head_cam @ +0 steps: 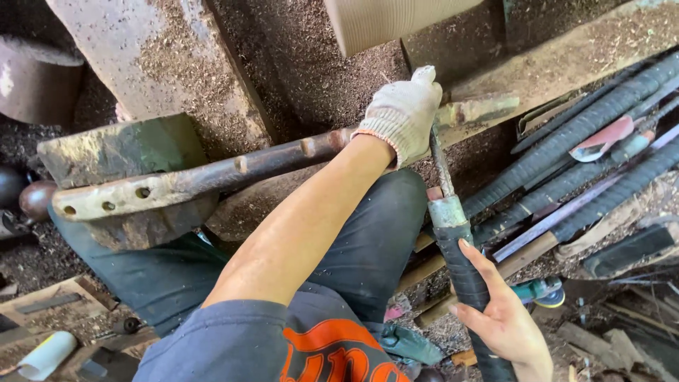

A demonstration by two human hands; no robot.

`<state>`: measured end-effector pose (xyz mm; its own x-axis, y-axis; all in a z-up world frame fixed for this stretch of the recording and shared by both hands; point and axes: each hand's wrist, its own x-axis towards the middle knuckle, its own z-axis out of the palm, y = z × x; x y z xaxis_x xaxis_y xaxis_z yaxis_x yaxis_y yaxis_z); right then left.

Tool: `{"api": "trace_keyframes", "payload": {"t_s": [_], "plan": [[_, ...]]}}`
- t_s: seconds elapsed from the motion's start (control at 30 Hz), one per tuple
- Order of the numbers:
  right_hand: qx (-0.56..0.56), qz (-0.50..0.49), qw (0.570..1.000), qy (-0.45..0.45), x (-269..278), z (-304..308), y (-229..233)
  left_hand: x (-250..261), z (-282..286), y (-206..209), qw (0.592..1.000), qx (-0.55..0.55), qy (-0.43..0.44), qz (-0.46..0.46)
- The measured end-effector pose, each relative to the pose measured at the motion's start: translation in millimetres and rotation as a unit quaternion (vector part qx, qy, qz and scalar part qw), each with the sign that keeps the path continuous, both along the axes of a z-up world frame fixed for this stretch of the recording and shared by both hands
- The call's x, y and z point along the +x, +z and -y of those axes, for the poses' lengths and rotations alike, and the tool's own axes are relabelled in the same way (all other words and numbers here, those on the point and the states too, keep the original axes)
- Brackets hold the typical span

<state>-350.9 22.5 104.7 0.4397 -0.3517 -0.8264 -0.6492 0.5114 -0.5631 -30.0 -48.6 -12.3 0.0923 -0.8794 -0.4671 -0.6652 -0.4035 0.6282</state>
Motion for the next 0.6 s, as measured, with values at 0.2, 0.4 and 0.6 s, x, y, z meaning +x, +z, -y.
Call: {"api": "trace_keyframes", "payload": {"t_s": [0.2,0.4,0.6], "plan": [[0.008,0.005,0.997,-0.073,13.7,-30.7,-4.7,1.9,-0.1,-4.1,0.998,-0.053,-0.040,-0.005],[-0.007,0.014,0.995,-0.096,14.8,-46.3,-11.1,0.5,-1.1,-7.2,0.994,-0.097,-0.047,0.017],[0.000,-0.014,1.000,-0.017,8.6,-5.5,2.4,-3.6,2.2,-6.8,0.994,-0.077,-0.040,0.069]]}}
